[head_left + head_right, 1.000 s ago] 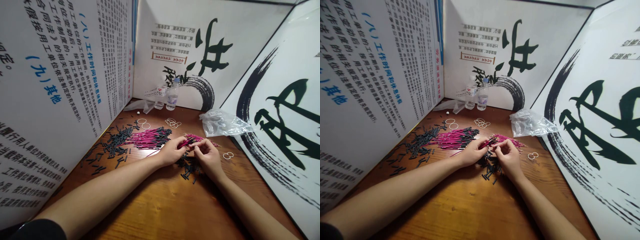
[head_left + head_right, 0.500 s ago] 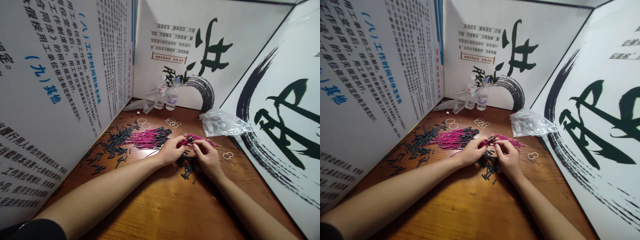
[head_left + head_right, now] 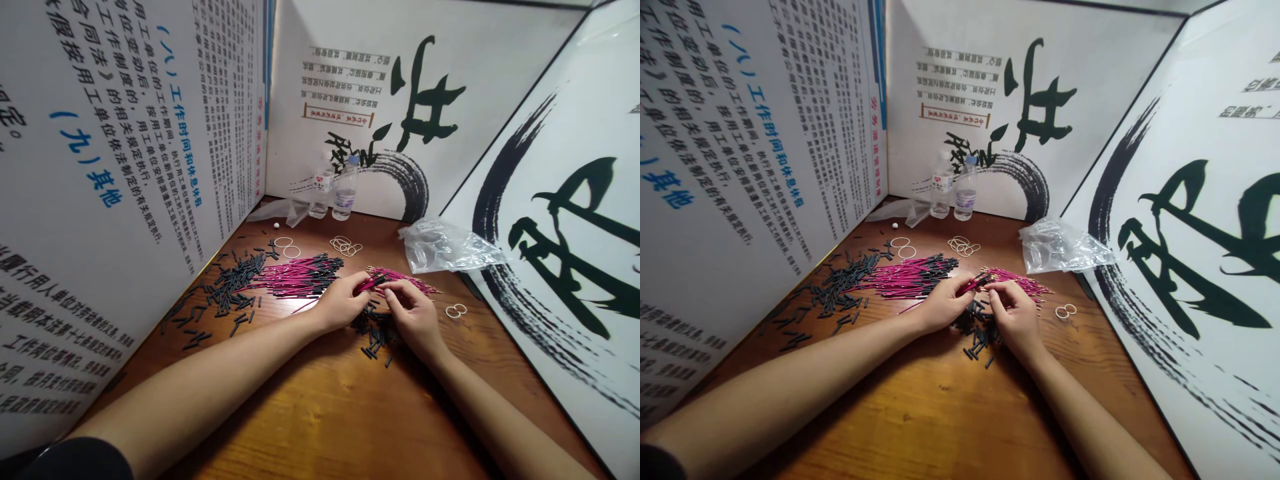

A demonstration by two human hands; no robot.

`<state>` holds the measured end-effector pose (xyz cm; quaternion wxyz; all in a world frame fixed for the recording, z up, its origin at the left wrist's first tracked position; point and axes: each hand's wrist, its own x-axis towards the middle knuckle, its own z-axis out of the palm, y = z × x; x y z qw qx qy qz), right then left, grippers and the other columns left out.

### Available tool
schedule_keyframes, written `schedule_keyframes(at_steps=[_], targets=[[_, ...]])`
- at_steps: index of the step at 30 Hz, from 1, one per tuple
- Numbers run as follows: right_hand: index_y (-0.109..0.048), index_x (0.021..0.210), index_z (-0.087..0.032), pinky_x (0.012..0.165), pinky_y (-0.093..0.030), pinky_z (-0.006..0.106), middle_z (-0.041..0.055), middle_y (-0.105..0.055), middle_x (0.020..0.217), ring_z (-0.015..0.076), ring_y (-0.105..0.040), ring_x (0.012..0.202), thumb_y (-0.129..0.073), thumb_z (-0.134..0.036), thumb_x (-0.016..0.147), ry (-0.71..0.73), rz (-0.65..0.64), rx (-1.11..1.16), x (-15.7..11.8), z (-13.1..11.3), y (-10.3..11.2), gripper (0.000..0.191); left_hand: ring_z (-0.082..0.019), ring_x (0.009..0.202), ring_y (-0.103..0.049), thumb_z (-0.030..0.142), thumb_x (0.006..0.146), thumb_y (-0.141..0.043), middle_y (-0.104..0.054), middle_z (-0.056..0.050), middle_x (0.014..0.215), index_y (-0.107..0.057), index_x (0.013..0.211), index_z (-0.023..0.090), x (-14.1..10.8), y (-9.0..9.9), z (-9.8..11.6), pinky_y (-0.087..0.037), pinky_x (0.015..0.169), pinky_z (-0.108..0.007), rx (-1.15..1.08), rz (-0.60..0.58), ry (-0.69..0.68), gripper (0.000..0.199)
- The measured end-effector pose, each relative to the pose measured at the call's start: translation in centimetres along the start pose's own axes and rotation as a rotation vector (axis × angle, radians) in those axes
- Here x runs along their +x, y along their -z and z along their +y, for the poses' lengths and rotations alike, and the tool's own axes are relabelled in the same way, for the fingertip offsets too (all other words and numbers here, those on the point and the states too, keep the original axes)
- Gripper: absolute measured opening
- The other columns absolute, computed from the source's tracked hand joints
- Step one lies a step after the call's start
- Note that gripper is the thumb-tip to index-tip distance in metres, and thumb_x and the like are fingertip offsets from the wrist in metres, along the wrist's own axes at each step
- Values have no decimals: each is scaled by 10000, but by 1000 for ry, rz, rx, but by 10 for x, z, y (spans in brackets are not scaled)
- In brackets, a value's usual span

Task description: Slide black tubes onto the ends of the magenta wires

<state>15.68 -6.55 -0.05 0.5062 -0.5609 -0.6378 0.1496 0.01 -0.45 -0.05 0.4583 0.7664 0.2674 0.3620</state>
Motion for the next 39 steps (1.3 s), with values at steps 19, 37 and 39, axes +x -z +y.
schedule_keyframes(at_steps=[19, 37, 39], targets=[[-586, 994, -231, 717, -516, 298, 22, -649, 852, 154, -614, 741, -622, -343, 851, -36, -5, 266, -2, 0, -6, 186, -99, 658, -422, 169, 848, -459, -507, 30, 716, -580, 862, 147, -1, 1, 2, -341, 621, -222, -23, -40, -6, 124], [-480, 737, -205, 501, -308, 240, -44, -430, 626, 106, -382, 551, -625, -468, 830, -109, 12, 29, -1, 2, -3, 314, -96, 668, -418, 166, 851, -460, -498, 27, 724, -548, 829, 152, -1, 0, 0, -341, 626, -218, -59, -20, -39, 92], [-482, 738, -206, 511, -308, 243, -45, -433, 626, 107, -385, 551, -610, -470, 840, -88, 5, -37, -1, 0, -1, 311, -97, 675, -427, 162, 850, -461, -509, 25, 735, -551, 837, 152, -1, 0, -1, -345, 632, -219, -63, -21, -42, 92]])
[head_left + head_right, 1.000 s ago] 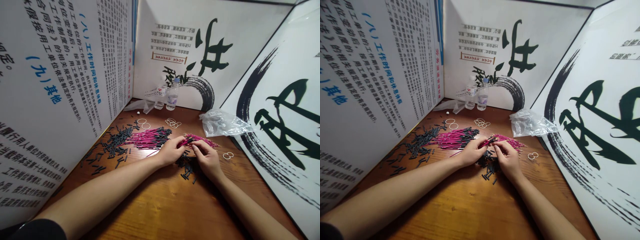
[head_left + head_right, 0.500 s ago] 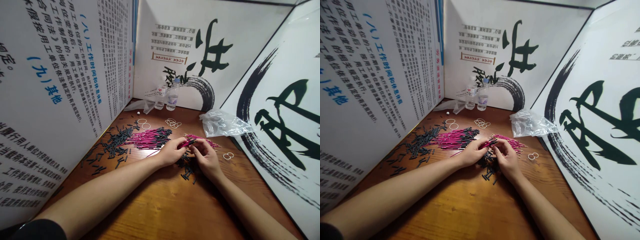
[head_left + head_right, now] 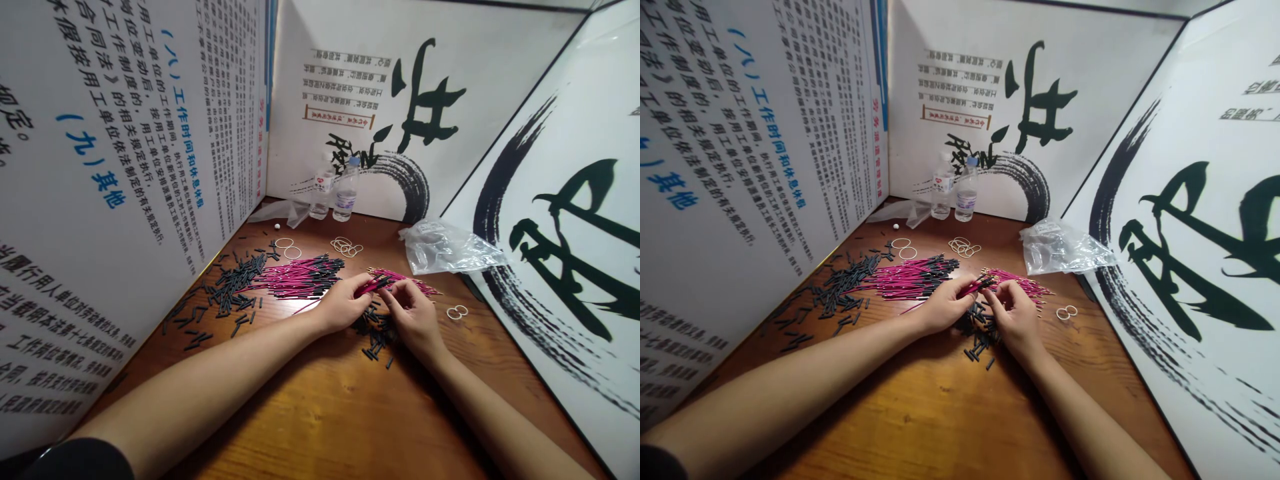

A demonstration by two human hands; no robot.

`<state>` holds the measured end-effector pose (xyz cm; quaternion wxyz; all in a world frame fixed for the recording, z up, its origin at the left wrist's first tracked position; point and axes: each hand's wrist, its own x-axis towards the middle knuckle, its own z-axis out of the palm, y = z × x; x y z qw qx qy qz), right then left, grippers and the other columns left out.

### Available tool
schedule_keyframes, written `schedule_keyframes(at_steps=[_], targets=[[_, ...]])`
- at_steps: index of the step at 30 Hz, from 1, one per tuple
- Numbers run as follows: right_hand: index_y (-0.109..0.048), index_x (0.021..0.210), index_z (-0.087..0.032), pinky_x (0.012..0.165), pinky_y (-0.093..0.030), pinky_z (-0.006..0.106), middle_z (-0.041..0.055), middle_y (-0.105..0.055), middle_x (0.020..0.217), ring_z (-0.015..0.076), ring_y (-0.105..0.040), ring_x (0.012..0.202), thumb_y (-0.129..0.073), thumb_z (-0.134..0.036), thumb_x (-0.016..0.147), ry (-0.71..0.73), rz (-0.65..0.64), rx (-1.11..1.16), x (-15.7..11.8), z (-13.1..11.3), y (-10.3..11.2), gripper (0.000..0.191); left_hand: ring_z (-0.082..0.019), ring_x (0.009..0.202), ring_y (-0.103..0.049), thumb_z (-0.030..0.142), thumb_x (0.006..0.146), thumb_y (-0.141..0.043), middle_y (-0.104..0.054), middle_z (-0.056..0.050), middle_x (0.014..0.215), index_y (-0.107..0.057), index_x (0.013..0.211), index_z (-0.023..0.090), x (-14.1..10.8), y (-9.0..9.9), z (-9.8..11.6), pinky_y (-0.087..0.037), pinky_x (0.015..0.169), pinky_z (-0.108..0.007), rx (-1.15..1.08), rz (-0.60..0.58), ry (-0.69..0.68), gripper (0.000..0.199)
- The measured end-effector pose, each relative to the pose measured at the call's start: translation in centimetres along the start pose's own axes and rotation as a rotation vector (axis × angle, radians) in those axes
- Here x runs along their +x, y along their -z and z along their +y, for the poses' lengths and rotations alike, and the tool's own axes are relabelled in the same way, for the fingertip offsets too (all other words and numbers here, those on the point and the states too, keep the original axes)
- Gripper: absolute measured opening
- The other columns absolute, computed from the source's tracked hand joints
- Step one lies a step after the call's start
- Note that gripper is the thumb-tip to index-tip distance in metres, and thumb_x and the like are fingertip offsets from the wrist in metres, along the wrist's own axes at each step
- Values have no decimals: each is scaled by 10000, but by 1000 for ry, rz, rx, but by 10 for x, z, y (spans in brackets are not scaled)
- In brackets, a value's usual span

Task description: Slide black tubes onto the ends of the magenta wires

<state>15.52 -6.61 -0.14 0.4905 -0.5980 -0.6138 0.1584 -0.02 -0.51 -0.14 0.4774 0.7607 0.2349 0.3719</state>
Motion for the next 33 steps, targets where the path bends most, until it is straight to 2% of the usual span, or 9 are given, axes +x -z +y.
schedule_keyframes(at_steps=[4, 17, 33], targets=[[-471, 735, -209, 522, -317, 246, -50, -428, 621, 107, -390, 548, -584, -470, 858, 22, -17, -72, 0, 0, 1, 309, -99, 676, -435, 163, 850, -461, -519, 24, 738, -555, 835, 152, 0, 0, 0, -345, 630, -221, 11, -3, 12, 95], [-448, 703, -209, 526, -309, 242, -54, -405, 601, 104, -386, 543, -557, -451, 880, 58, -69, -86, 0, 4, 0, 319, -102, 683, -425, 165, 854, -453, -495, 24, 729, -530, 800, 154, 0, 1, 2, -347, 634, -222, 15, -21, 6, 95], [-455, 729, -219, 506, -326, 245, -48, -427, 599, 110, -402, 524, -529, -458, 889, 95, -69, -138, -1, 4, -1, 297, -107, 667, -397, 187, 855, -444, -458, 24, 704, -502, 775, 162, 1, 2, 5, -331, 621, -225, 46, -36, 29, 102]])
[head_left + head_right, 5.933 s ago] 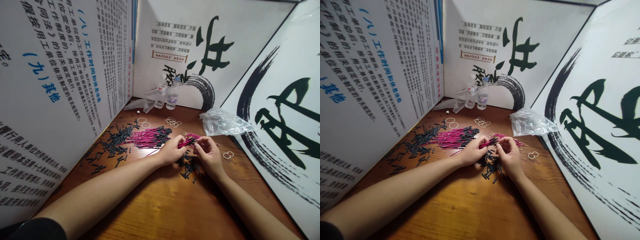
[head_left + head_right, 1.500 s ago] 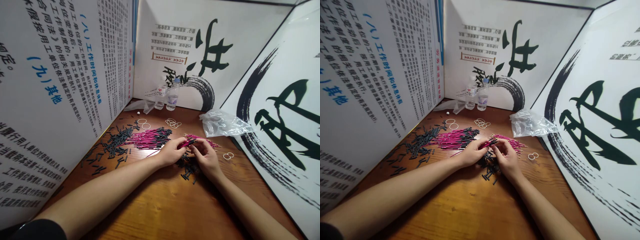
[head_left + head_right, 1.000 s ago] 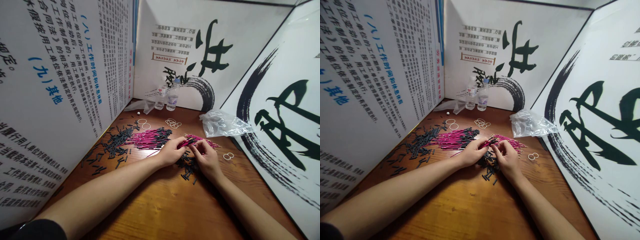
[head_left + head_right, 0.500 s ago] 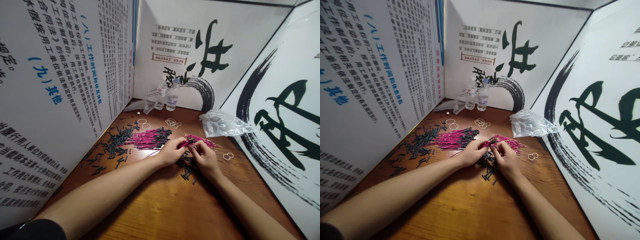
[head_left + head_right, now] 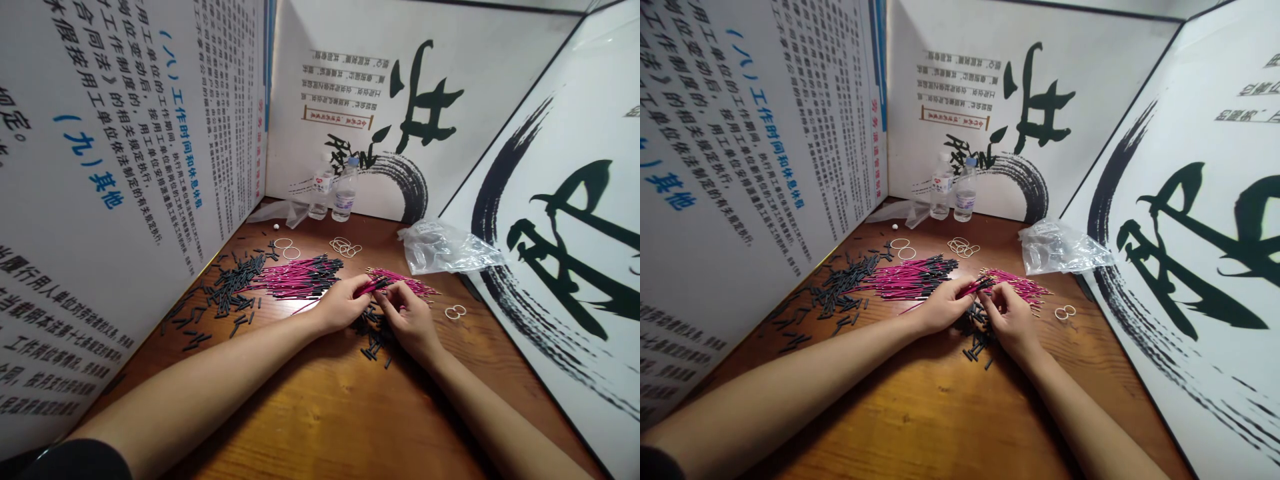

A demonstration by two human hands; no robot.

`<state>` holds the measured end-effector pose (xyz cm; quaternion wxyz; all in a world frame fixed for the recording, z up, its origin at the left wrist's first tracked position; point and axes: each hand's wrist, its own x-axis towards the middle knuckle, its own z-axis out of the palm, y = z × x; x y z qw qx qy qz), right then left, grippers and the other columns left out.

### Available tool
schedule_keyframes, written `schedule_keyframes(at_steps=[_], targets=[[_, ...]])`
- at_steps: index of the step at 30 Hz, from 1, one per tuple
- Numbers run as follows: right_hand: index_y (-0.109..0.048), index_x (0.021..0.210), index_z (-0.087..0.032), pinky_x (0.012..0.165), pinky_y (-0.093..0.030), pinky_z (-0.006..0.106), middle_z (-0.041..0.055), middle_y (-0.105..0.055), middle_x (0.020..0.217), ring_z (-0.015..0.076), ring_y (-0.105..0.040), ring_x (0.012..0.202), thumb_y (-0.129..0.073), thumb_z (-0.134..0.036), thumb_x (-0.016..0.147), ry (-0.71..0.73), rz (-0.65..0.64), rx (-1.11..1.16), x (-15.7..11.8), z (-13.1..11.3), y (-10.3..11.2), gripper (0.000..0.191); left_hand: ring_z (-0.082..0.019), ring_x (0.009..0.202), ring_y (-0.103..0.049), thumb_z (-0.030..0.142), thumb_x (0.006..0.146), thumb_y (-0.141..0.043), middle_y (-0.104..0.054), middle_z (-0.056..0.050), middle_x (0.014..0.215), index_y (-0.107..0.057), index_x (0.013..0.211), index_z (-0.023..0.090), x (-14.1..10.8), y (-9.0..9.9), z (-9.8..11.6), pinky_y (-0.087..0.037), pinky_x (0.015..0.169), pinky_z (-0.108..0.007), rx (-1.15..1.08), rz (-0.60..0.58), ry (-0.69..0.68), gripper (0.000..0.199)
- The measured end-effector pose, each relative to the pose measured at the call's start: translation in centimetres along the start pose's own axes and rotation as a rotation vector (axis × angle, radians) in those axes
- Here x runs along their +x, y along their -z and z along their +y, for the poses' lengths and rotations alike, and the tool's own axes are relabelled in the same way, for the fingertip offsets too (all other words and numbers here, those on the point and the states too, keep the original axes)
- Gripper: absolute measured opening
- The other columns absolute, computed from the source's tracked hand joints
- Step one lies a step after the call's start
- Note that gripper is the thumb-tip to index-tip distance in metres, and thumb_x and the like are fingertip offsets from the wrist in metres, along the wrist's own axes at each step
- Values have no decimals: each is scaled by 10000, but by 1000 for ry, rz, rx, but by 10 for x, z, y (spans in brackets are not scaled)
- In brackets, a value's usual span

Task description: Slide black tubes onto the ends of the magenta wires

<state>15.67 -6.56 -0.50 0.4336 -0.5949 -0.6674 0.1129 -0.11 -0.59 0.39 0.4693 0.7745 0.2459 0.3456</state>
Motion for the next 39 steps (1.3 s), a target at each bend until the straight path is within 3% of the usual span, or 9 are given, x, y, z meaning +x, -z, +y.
schedule_keyframes(at_steps=[11, 16, 23, 27, 33, 39], targets=[[-447, 739, -227, 514, -337, 242, -52, -435, 606, 113, -419, 532, -528, -407, 889, 23, -22, -32, 0, -4, 2, 248, -100, 648, -367, 175, 839, -466, -422, 39, 679, -457, 742, 164, 0, 0, 2, -302, 602, -232, -7, 19, 27, 98], [-459, 763, -224, 537, -363, 246, -41, -463, 627, 120, -442, 554, -528, -379, 883, 41, -25, -57, 0, -4, 4, 207, -103, 662, -394, 221, 847, -482, -462, 37, 723, -499, 868, 165, -1, 0, 0, -325, 620, -231, -46, 38, 62, 62], [-536, 847, -215, 676, -426, 301, 34, -608, 811, 186, -549, 740, -491, -243, 857, 99, -75, -219, 2, 2, 7, 54, -111, 695, -415, 211, 844, -478, -477, 29, 747, -496, 859, 168, 1, 3, 3, -346, 665, -234, -78, 119, 105, 49], [-583, 843, -216, 787, -414, 370, 58, -622, 840, 234, -541, 844, -506, -211, 827, 194, -138, -396, 4, 7, 5, 79, -117, 723, -427, 180, 835, -466, -492, 23, 759, -498, 845, 170, 1, 3, 6, -353, 682, -237, -67, 131, 112, 36], [-573, 780, -210, 775, -412, 369, 54, -619, 808, 229, -519, 821, -516, -217, 826, 212, -179, -456, 4, 11, 3, 73, -124, 731, -422, 169, 817, -444, -471, 25, 752, -463, 812, 178, 1, 3, 4, -362, 714, -252, -69, 155, 99, 21], [-592, 837, -208, 754, -422, 364, 63, -638, 834, 227, -542, 813, -502, -232, 845, 214, -127, -396, 3, 7, 3, 93, -131, 754, -410, 179, 816, -414, -459, 19, 759, -426, 770, 189, 1, 3, 3, -357, 735, -253, -19, 169, 93, 49]])
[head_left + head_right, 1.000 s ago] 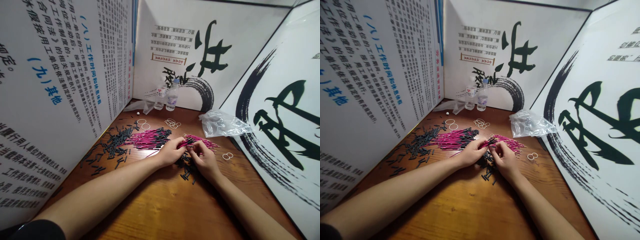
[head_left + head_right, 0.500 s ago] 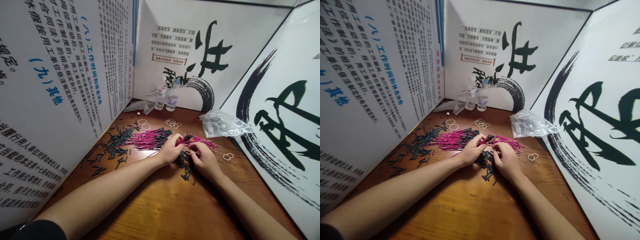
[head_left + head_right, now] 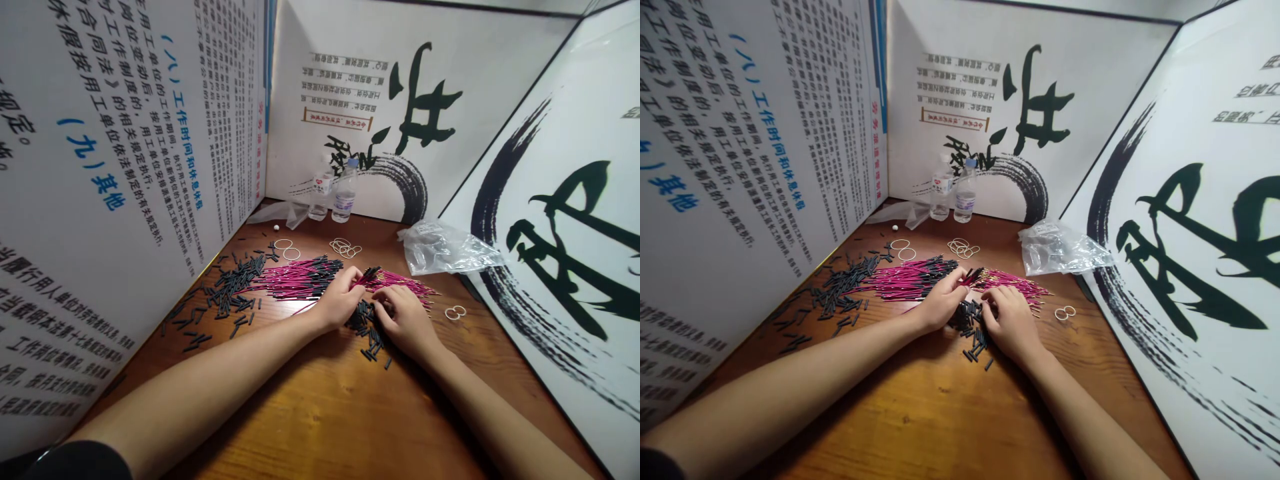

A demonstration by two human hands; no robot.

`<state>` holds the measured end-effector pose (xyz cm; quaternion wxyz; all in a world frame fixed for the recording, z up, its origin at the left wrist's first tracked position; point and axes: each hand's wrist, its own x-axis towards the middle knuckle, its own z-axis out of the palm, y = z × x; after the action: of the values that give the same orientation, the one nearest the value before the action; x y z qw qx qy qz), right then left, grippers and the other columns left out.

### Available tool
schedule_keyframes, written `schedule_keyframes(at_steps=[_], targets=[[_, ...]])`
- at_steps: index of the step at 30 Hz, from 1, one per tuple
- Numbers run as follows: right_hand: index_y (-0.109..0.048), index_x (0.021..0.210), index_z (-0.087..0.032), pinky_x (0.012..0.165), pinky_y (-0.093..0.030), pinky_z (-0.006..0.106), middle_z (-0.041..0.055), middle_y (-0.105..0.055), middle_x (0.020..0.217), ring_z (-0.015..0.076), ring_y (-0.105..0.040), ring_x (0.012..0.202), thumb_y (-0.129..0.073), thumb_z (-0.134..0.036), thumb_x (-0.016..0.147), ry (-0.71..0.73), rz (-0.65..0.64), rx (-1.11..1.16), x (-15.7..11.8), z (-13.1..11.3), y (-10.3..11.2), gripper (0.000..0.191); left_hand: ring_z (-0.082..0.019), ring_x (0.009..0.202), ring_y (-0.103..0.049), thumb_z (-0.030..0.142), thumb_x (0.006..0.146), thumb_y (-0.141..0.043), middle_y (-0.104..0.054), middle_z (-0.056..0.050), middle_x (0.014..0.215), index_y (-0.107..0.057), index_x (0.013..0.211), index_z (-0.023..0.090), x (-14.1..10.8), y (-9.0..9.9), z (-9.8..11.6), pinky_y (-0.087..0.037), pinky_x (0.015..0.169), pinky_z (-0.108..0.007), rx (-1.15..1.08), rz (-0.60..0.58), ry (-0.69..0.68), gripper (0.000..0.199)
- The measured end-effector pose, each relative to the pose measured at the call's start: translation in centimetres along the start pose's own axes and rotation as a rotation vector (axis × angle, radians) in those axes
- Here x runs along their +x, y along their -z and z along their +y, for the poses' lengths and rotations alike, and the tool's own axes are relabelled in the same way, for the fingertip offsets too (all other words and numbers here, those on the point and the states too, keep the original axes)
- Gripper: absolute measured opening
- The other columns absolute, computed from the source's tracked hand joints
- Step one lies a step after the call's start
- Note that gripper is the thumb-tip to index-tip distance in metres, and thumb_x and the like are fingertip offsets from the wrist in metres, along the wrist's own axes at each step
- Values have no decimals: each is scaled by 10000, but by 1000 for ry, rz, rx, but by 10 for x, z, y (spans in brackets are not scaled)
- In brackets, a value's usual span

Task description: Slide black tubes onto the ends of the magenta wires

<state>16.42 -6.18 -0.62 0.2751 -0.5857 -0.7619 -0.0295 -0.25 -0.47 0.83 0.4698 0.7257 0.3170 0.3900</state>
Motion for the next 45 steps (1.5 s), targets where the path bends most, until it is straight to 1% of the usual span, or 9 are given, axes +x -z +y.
schedule_keyframes(at_steps=[2, 6, 9, 17, 21, 25, 34, 41, 45], targets=[[-586, 939, -202, 784, -436, 377, 73, -641, 895, 233, -561, 847, -500, -252, 856, -37, 62, 66, 0, -1, 1, 130, -132, 758, -413, 178, 821, -408, -466, 17, 763, -425, 770, 189, 0, 0, 0, -356, 736, -255, 0, -10, -1, 55], [-501, 1163, -198, 834, -452, 390, 82, -607, 979, 229, -566, 889, -504, -273, 862, -97, 204, 222, 0, -2, 3, 311, -135, 758, -410, 184, 823, -409, -458, 16, 762, -425, 766, 190, -1, 0, 0, -355, 722, -253, -4, -24, -1, 60], [-476, 1210, -209, 835, -452, 374, 67, -587, 971, 212, -559, 883, -491, -261, 876, -76, 245, 282, -1, -4, 4, 338, -134, 749, -407, 192, 824, -409, -452, 20, 749, -433, 765, 189, -1, 0, -1, -349, 712, -251, -6, -41, -3, 63], [-553, 1077, -219, 803, -436, 370, 58, -620, 926, 208, -558, 848, -471, -273, 904, -54, 251, 229, -1, -2, 5, 199, -128, 719, -395, 188, 828, -423, -436, 26, 723, -429, 751, 185, -1, 1, 0, -354, 698, -252, -23, -53, 4, 77], [-568, 958, -210, 787, -432, 361, 60, -638, 896, 211, -568, 830, -485, -308, 901, -75, 248, 209, -1, 0, 4, 141, -117, 707, -404, 158, 786, -471, -422, 33, 724, -417, 770, 187, 0, -2, -4, -365, 685, -241, -118, -74, 10, 63], [-557, 899, -206, 779, -424, 355, 58, -629, 873, 210, -557, 820, -469, -311, 900, -87, 209, 189, -1, -1, 4, 137, -107, 700, -428, 137, 763, -487, -446, 35, 749, -421, 816, 186, 1, -5, -9, -371, 665, -229, -178, -97, -9, 98], [-526, 857, -206, 756, -401, 344, 38, -587, 834, 202, -522, 795, -445, -285, 899, -81, 177, 184, -2, -1, 5, 121, -109, 679, -384, 166, 810, -437, -431, 39, 721, -445, 800, 182, -1, 0, -1, -327, 649, -233, -13, -88, -8, 20], [-527, 870, -204, 755, -391, 336, 37, -593, 843, 200, -527, 806, -426, -299, 913, -110, 199, 224, -2, -1, 4, 144, -118, 686, -374, 171, 840, -378, -414, 38, 711, -432, 789, 186, 1, -2, -5, -322, 667, -242, 45, -123, -36, 76], [-515, 824, -208, 732, -382, 325, 29, -582, 805, 195, -520, 784, -411, -291, 914, -97, 205, 209, -2, -1, 4, 161, -124, 733, -407, 175, 855, -352, -451, 25, 755, -440, 799, 184, 1, -2, -5, -345, 715, -248, 51, -133, -51, 104]])
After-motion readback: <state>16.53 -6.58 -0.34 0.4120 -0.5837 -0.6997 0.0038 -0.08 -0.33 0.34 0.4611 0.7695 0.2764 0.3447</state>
